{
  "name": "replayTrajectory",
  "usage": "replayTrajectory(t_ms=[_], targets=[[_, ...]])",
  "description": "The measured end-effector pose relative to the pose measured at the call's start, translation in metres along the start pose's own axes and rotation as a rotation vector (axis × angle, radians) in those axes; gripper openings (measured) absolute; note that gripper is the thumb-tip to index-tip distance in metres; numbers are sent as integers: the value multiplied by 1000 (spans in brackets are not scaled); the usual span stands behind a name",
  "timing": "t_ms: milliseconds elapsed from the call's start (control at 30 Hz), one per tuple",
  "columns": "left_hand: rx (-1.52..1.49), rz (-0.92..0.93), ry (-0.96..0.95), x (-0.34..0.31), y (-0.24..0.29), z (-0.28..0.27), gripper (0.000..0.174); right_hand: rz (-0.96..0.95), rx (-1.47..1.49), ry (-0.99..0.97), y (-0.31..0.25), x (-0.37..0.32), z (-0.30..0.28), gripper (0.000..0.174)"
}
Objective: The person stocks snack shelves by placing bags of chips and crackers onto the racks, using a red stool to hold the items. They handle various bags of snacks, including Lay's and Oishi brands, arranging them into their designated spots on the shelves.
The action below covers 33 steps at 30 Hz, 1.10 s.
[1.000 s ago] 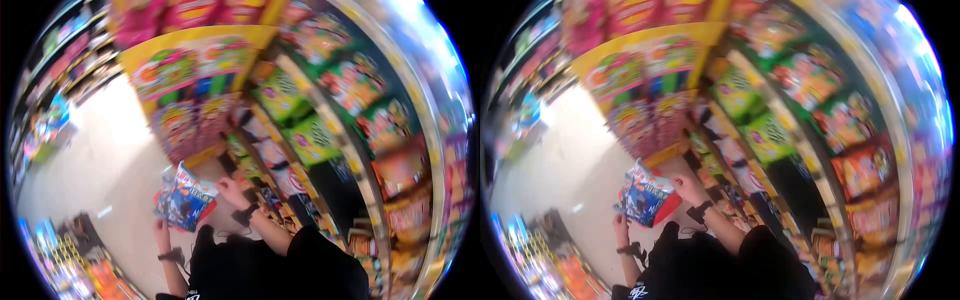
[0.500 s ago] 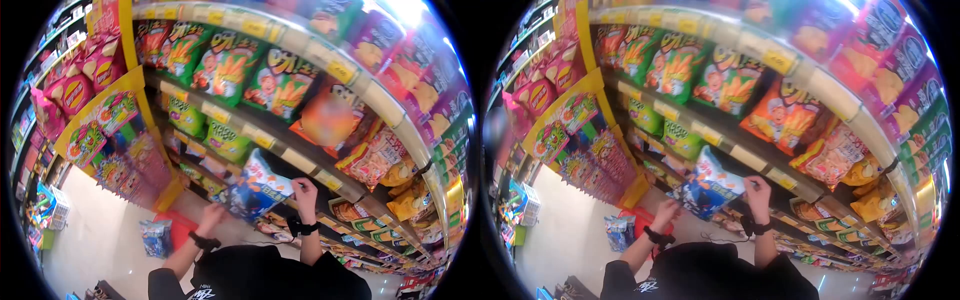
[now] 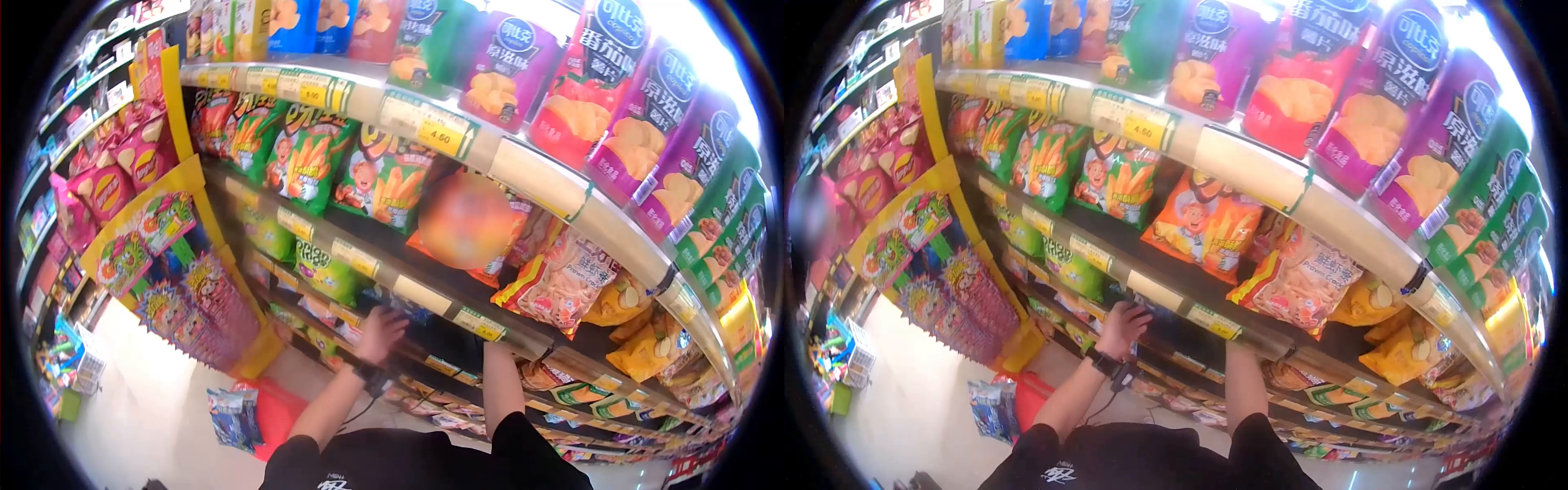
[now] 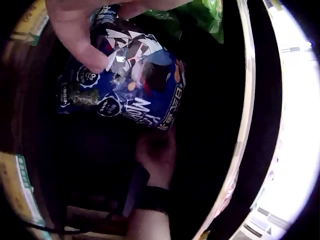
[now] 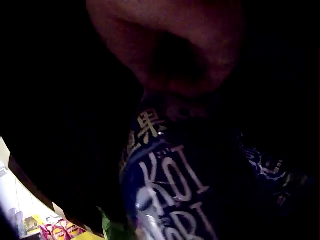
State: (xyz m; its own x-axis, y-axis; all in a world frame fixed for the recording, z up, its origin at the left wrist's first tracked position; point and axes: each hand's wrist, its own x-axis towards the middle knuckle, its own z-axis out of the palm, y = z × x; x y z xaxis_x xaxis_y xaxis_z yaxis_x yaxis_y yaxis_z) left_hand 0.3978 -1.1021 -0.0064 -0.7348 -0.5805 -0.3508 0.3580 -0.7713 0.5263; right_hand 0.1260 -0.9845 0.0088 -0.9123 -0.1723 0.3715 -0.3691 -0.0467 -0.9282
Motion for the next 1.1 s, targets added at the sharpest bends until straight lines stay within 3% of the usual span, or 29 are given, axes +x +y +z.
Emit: replayTrajectory(t_ms=[200, 400, 467, 500, 533, 600, 667, 733, 800, 867, 967, 1000, 1067, 1100], targets=[[-10, 35, 84, -13, 3, 0, 56, -43, -68, -74, 16, -2, 18, 14], [87, 177, 47, -62, 39, -39, 41, -102, -8, -92, 1, -32, 26, 13], [366, 193, -97, -94, 50, -72, 33, -219, 17, -34, -17, -67, 35, 12], [388, 227, -82, -113, 53, -92, 31, -281, 39, -12, -30, -89, 46, 12], [417, 203, -13, -134, 56, -115, 31, -284, 35, -48, -46, -107, 55, 12], [311, 89, 201, -179, 59, -160, 30, -47, -58, -208, -84, -181, 74, 8], [363, 156, 429, -217, 53, -222, 26, -313, -31, -435, -78, -243, 104, 7], [342, 206, 680, -261, 51, -271, 22, -29, -5, -852, -95, -314, 132, 7], [308, 348, 1034, -300, 54, -310, 19, 85, -90, -1280, -81, -371, 158, 7], [-147, 533, 1206, -321, 34, -381, 19, 188, -78, -1491, -64, -423, 181, 10], [-333, 564, 1629, -324, -8, -499, 22, 18, -138, -1554, -60, -490, 233, 14], [-310, 560, 1624, -329, -22, -534, 22, 31, -134, -1536, -49, -516, 248, 14], [-64, 222, 1612, -324, -27, -582, 21, -438, -294, -1381, -11, -561, 285, 26], [-62, 210, 1588, -313, -27, -597, 21, -324, -375, -1444, 8, -578, 299, 28]])
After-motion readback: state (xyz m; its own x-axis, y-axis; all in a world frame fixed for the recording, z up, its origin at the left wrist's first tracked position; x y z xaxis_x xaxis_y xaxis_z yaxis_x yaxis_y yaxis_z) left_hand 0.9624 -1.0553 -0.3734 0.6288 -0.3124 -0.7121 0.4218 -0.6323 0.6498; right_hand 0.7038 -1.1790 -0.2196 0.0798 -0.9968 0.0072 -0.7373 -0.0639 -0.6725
